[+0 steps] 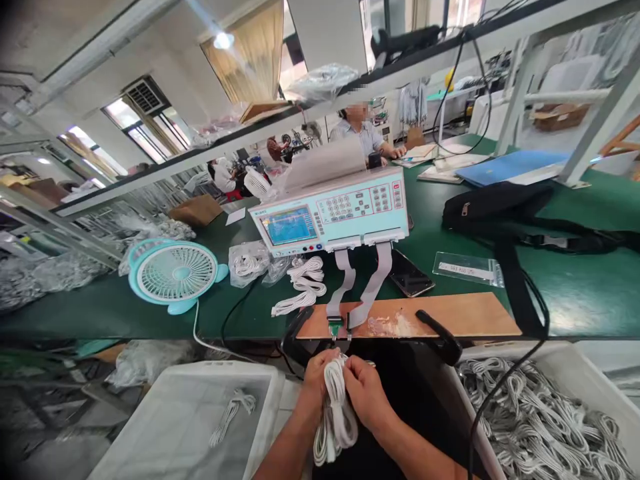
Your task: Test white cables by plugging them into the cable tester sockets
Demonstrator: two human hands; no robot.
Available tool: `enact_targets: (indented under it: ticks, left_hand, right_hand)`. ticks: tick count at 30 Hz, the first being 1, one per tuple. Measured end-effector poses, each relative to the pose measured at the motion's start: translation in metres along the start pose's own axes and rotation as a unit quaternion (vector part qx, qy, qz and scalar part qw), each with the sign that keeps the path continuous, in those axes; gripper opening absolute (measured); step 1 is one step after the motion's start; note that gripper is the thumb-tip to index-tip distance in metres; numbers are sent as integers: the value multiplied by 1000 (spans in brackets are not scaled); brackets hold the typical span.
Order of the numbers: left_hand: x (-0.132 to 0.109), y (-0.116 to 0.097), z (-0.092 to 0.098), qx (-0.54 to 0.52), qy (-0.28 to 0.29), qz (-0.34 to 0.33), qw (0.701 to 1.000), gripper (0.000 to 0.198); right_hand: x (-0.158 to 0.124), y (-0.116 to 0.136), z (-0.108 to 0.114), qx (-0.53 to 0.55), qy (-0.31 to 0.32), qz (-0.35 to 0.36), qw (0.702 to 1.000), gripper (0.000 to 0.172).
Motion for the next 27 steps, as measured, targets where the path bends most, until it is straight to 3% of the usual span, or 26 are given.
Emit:
enact_targets:
  ticks: [2,4,7,9,10,11,12,13,14,15,16,17,18,19,21,23,27]
  left_hand:
    - [-14,9,-7,-11,27,12,999,46]
    - [-27,17,-10,-25,38,39,998,40]
    - [-38,28,-6,-63,39,83,994,37]
    - [-43,33,-3,-108,45,103,988,42]
    - [-44,34,-3,-129,50,108,984,45]
    - [-45,35,-3,-146,55,112,981,46]
    - [-46,36,-5,-157,59,115,979,47]
    - [-46,36,-8,-164,63,116,978,47]
    - [-47,36,-11,-170,64,112,977,47]
    - [-48,35,-15,-177,66,107,976,45]
    - [-49,35,-19,-182,68,102,976,43]
    - [-50,35,-23,-184,76,98,975,41]
    - [-52,36,-27,-179,88,93,976,38]
    - [-55,38,-30,-165,104,91,977,36]
    - [-60,40,-32,-117,139,84,980,30]
    - [-65,40,-29,-51,161,60,984,24]
    - [-65,29,-21,121,203,-32,971,10]
  right_hand:
    - [-16,2,5,-47,36,12,998,43]
    - [-30,-4,32,-91,56,-13,994,44]
    - [-45,-17,119,-236,8,-33,971,46]
    - [-55,-29,180,-415,-15,-42,909,46]
    - [-61,-32,207,-514,-48,-40,855,47]
    - [-66,-29,224,-586,-99,-7,804,49]
    - [-72,-25,232,-612,-148,19,776,54]
    - [-75,-26,228,-585,-149,27,797,59]
    - [-75,-31,215,-506,-120,7,854,58]
    - [-73,-40,190,-396,-49,-38,916,56]
    - [-71,-44,158,-274,25,-69,959,55]
    - [-67,-41,127,-160,69,-81,981,54]
    - [-62,-36,102,-77,79,-90,990,51]
    - [-55,-29,86,-29,48,-73,996,46]
    - [-43,-16,70,43,-7,-32,999,36]
    - [-36,-6,65,36,-26,7,999,35]
    - [-35,4,67,-75,21,59,995,37]
Point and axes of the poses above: each hand's wrist, its own x-axis towards the middle knuckle, its own z-axis out of the back of the hand, y = z × x, the point moved 7 cm from there along x, towards the middle knuckle, and after that the axes turned 1 degree about z, right-handed, at the moved point
